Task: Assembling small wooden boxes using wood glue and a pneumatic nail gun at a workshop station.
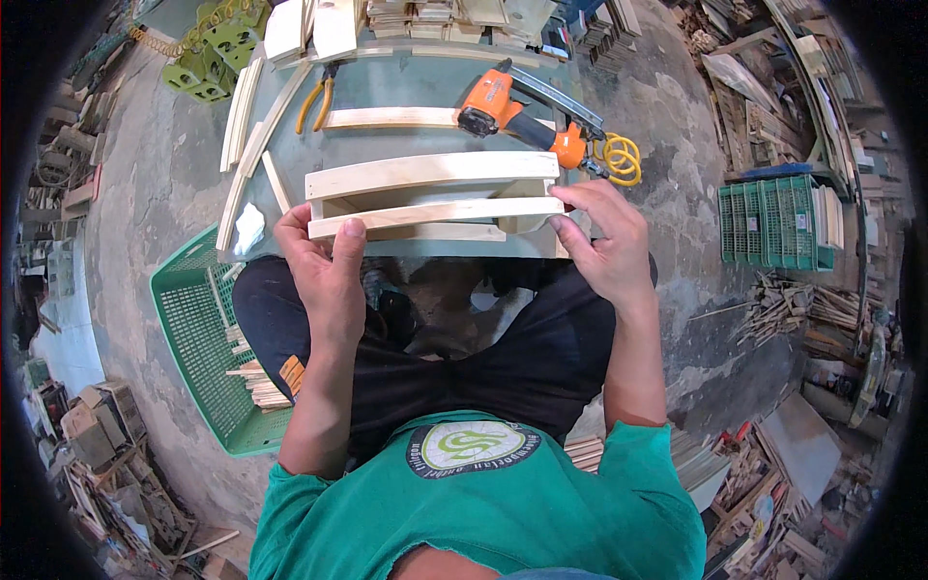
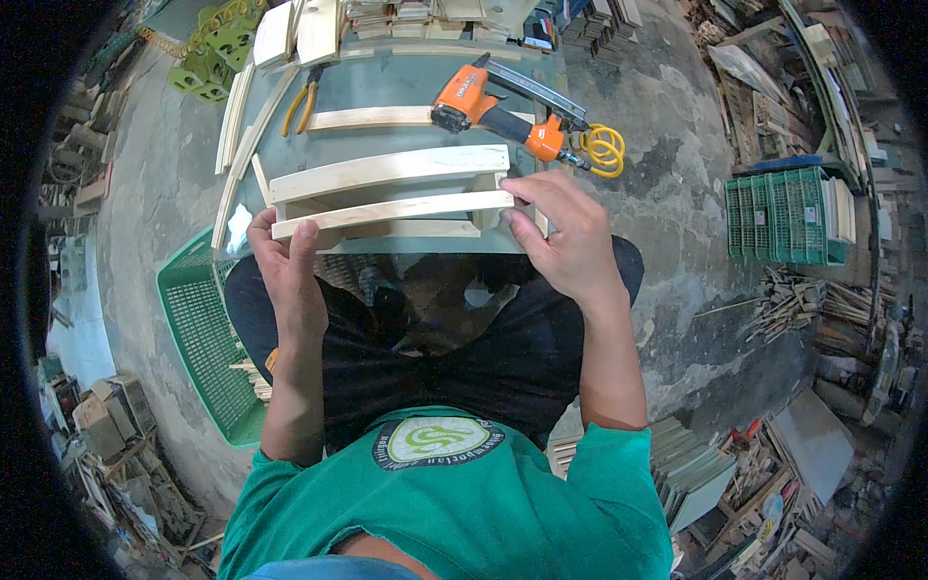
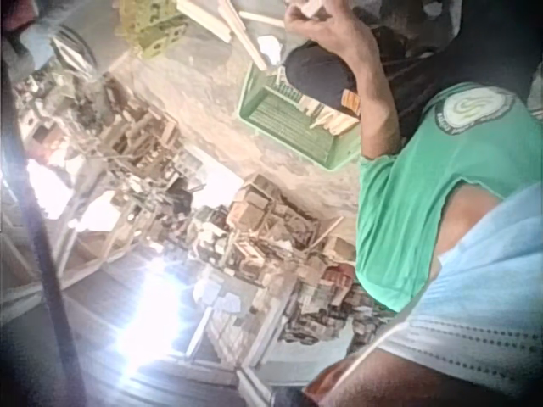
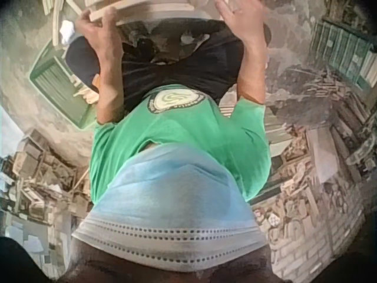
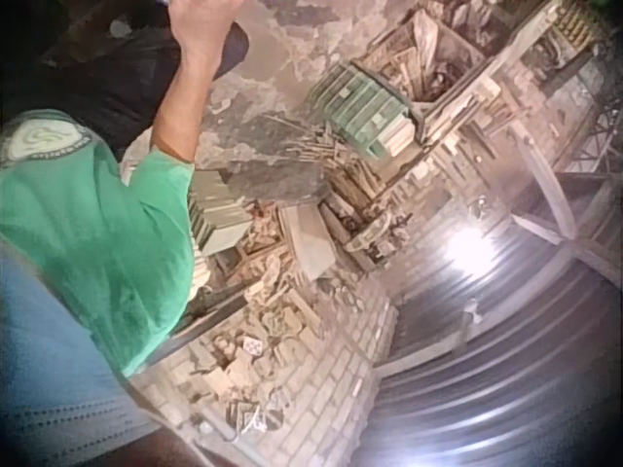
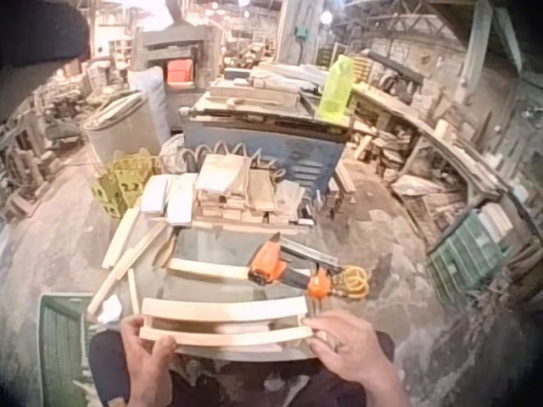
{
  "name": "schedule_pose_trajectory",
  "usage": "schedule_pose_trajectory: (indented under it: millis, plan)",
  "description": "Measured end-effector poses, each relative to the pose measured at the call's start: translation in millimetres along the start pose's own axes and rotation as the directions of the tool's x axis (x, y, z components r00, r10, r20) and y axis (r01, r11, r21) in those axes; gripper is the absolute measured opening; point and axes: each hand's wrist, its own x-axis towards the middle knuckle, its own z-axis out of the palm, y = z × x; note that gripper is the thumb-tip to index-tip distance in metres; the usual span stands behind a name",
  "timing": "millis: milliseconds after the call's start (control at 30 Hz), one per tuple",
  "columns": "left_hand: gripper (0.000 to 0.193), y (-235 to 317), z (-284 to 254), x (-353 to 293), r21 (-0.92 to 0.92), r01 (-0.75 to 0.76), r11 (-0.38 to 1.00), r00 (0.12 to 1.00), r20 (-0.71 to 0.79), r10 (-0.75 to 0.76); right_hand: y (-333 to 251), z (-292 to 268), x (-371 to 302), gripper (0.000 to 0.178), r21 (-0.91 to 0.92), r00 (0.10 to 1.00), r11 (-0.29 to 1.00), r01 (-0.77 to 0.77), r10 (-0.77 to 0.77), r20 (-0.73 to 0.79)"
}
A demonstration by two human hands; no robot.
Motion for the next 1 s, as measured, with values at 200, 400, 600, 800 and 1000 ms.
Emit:
schedule_pose_trajectory:
  millis: [200, 400, 600, 800, 1000]
  plan:
    - [0.06, 1.7, 4.8, -0.9, -0.046, 0.014, 0.999, 0.999, -0.034, -0.015, 23.8, -2.1, 1.6, 0.034, 0.198, 0.998, 0.98, -0.018, 0.007, 0.058]
    - [0.061, 2.3, 4.5, -2.4, -0.074, 0.052, 0.996, 0.998, -0.036, -0.055, 107.5, 30.1, 51.4, 0.053, 0.371, 0.964, 0.9, -0.231, 0.263, -0.04]
    - [0.06, -0.8, 1.0, 0.9, 0.029, 0.034, 0.999, 0.997, -0.064, -0.032, 127.1, 50.3, 103.6, 0.083, -0.54, 0.886, 0.84, -0.045, 0.283, 0.366]
    - [0.06, 3.8, 2.1, 0.1, 0.016, 0.012, 1.0, 0.999, -0.041, -0.011, 105.4, 8.9, 133.4, 0.08, -0.602, 0.756, 0.78, -0.169, 0.495, 0.429]
    - [0.061, -2.5, 2.8, 3.7, -0.003, -0.003, 1.0, 0.999, -0.032, 0.003, -17.4, -107.7, 96.5, 0.045, -0.184, 0.761, 0.817, -0.546, 0.576, 0.298]
